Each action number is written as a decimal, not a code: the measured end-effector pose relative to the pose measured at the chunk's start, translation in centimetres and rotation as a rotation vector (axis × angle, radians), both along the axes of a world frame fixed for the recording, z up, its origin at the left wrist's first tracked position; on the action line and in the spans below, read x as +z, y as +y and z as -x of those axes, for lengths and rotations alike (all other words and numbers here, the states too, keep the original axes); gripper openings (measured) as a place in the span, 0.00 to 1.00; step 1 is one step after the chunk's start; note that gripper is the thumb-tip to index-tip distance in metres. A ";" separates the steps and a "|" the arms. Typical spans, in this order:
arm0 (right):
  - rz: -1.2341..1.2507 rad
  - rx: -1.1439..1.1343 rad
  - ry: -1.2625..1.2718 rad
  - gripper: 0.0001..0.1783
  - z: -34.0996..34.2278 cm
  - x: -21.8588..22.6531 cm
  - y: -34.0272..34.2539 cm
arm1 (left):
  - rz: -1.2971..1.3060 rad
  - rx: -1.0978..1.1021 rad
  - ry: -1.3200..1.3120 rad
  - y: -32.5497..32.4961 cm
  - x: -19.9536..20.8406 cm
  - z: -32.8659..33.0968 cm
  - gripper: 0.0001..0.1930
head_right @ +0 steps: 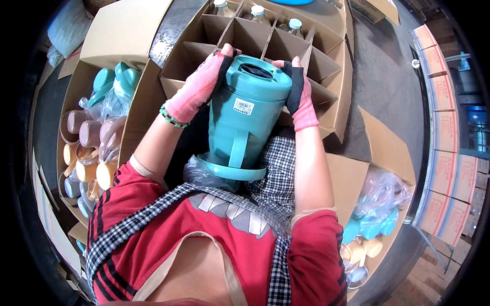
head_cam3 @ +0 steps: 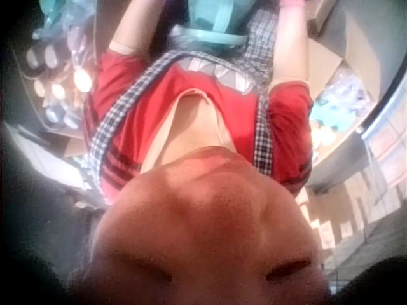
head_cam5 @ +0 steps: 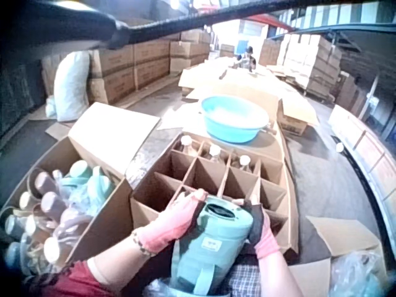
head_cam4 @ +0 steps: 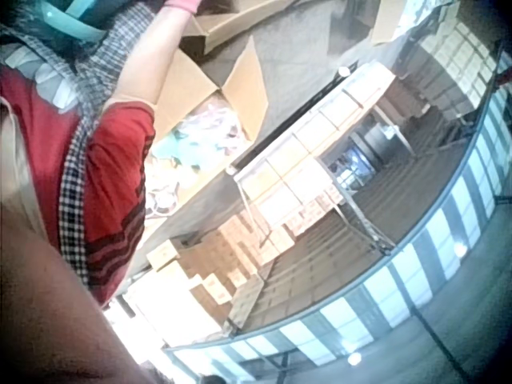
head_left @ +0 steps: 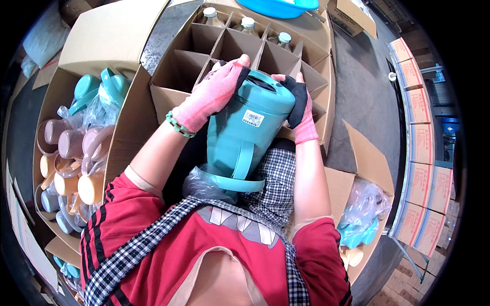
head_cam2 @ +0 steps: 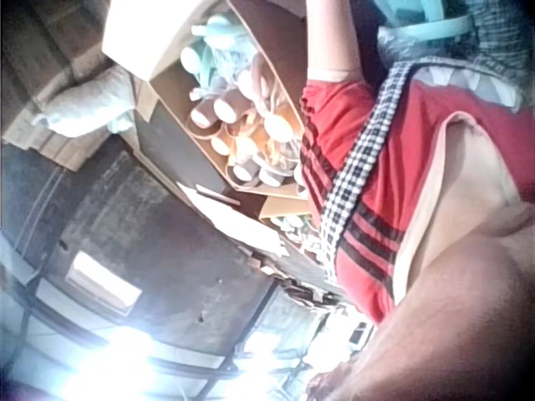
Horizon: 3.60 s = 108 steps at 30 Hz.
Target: The person sits on the floor and packs teal and pink plastic pitchers into cardboard boxes. They remove the lids, place the pitchers into clear plastic bags, and then place the bagged items into a box. The person repeats this process for multiple pitchers.
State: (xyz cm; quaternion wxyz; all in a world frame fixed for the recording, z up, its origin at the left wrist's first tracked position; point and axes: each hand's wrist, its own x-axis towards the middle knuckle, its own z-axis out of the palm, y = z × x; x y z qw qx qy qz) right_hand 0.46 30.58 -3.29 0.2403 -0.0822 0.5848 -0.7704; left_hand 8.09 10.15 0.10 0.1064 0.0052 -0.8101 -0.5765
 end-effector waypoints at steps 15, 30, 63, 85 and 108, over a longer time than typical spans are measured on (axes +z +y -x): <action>0.253 0.157 -0.203 0.23 -1.0 -0.6 1.4 | 0.362 -0.270 -0.050 -0.1 2.2 -1.8 0.30; -0.304 -0.378 0.384 0.29 -7.9 3.1 -2.3 | -0.953 -0.463 -0.438 -2.4 -2.8 4.0 0.33; -0.218 -0.318 0.182 0.31 -8.5 4.0 -2.5 | -0.421 -0.148 -0.222 -3.1 -2.6 -0.1 0.21; -0.322 -0.250 0.299 0.25 -9.2 3.6 -1.8 | -0.268 -0.126 -0.114 -2.7 -1.8 -1.1 0.20; -0.263 -0.176 0.173 0.25 -7.3 3.3 0.1 | 0.290 -0.118 0.069 -1.4 -0.9 -2.5 0.25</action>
